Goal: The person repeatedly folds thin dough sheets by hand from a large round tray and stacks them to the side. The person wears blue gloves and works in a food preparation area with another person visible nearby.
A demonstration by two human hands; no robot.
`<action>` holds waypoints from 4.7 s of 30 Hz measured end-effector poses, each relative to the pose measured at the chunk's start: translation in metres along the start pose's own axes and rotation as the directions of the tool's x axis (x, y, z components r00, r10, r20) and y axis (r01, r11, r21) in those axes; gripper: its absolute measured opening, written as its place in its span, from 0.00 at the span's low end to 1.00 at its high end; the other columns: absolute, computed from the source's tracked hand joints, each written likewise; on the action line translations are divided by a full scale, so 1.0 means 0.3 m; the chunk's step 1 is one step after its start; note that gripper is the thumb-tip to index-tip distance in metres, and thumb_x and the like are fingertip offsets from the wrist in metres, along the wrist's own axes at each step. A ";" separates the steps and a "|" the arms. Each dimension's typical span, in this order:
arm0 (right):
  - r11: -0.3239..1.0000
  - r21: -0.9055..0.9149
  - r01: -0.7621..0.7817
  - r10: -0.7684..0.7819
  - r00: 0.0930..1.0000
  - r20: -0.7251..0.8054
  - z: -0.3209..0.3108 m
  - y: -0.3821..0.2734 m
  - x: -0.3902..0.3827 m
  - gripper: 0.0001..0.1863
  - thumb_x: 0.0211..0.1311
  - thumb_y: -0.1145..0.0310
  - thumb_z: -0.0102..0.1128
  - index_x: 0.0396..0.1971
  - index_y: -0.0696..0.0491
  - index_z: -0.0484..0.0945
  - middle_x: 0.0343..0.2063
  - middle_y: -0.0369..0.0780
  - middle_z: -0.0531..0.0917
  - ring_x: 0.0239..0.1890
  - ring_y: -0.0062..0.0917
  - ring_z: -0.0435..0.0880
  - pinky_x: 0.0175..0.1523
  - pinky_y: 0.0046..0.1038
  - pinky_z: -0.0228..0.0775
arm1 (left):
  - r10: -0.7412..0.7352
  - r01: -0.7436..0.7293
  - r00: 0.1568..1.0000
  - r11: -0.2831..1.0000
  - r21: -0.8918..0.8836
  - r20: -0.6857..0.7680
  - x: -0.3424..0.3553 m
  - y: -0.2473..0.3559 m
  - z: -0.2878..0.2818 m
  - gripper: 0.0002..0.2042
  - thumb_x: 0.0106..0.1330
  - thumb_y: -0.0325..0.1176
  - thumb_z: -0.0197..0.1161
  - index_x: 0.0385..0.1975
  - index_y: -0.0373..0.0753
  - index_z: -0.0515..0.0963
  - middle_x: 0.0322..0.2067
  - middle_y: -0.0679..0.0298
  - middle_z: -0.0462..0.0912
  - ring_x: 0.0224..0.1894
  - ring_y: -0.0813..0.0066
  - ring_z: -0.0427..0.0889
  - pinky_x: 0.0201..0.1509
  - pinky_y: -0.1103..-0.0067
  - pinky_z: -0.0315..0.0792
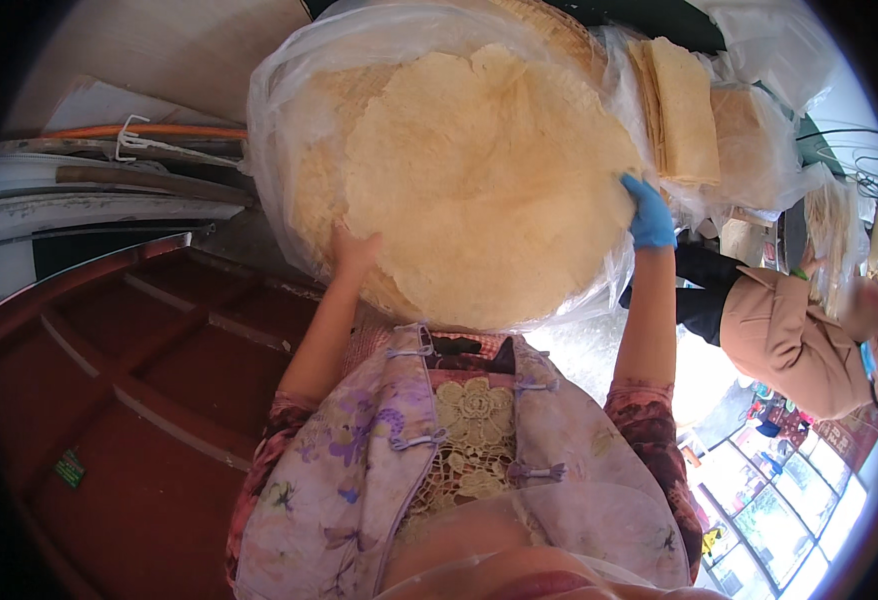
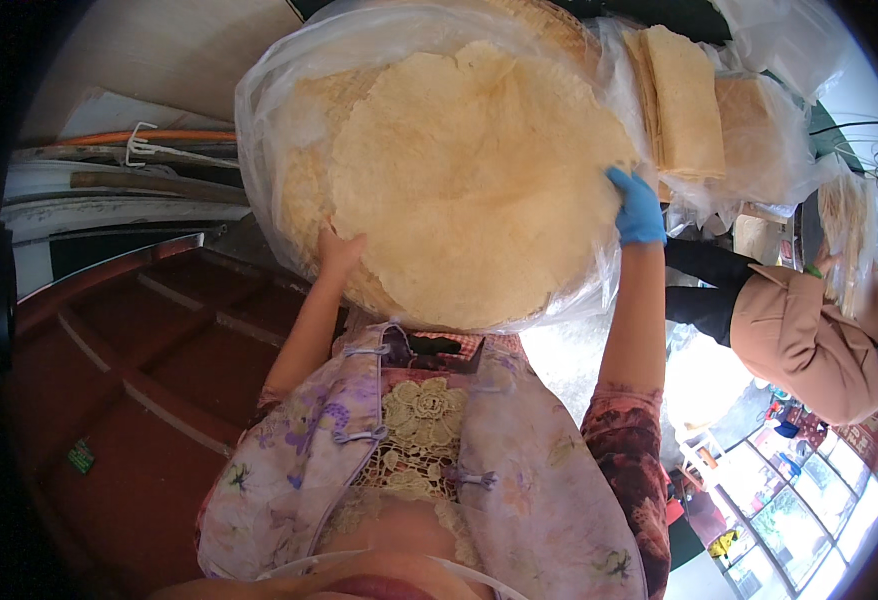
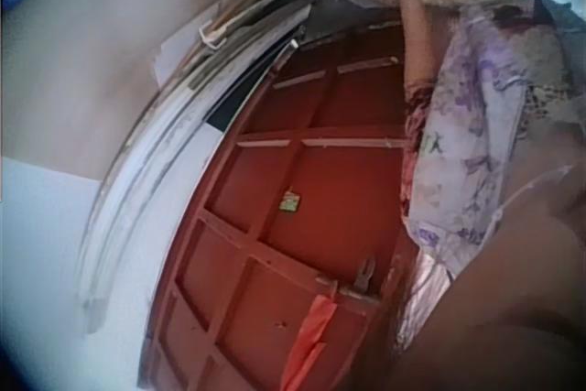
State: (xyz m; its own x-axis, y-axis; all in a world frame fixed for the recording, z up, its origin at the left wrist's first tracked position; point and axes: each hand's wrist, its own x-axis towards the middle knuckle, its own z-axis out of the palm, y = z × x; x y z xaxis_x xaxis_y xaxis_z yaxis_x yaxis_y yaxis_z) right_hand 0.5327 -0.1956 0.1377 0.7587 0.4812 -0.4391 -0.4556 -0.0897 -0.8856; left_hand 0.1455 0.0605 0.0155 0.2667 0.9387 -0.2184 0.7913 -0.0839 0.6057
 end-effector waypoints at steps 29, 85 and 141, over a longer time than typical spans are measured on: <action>-0.113 -0.815 0.569 -0.490 0.681 0.544 0.437 0.408 0.370 0.39 0.50 0.50 0.63 0.63 0.45 0.60 0.60 0.52 0.60 0.61 0.49 0.58 0.64 0.47 0.46 | -0.120 0.447 0.807 0.763 -0.466 0.578 -0.395 0.189 -0.027 0.43 0.53 0.19 0.60 0.64 0.31 0.37 0.26 0.59 0.78 0.28 0.78 0.78 0.29 0.83 0.72; -0.027 -0.397 0.917 0.142 0.397 0.907 0.323 0.277 0.327 0.57 0.28 0.42 0.69 0.65 0.42 0.55 0.64 0.44 0.58 0.63 0.44 0.59 0.66 0.46 0.45 | 0.798 -0.955 0.290 0.274 0.111 0.527 0.202 0.290 0.210 0.29 0.47 0.42 0.66 0.53 0.43 0.71 0.60 0.57 0.62 0.64 0.58 0.58 0.63 0.55 0.53; 0.862 0.360 0.356 -0.302 0.932 -0.200 0.111 -0.171 -0.184 0.26 0.60 0.64 0.56 0.57 0.57 0.64 0.52 0.42 0.73 0.53 0.31 0.73 0.58 0.33 0.65 | 0.816 0.204 0.356 0.408 -0.890 0.456 -0.151 1.083 0.053 0.34 0.59 0.26 0.61 0.64 0.38 0.51 0.56 0.57 0.66 0.53 0.74 0.69 0.55 0.78 0.65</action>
State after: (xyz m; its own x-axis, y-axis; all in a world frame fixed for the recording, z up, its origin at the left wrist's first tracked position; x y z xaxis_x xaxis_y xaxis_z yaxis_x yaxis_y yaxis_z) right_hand 0.4986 -0.1887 0.2123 0.9379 0.3012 -0.1723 -0.2900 0.4077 -0.8658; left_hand 0.3994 -0.0145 0.2099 0.9913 0.1132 0.0676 -0.1122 0.4551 0.8833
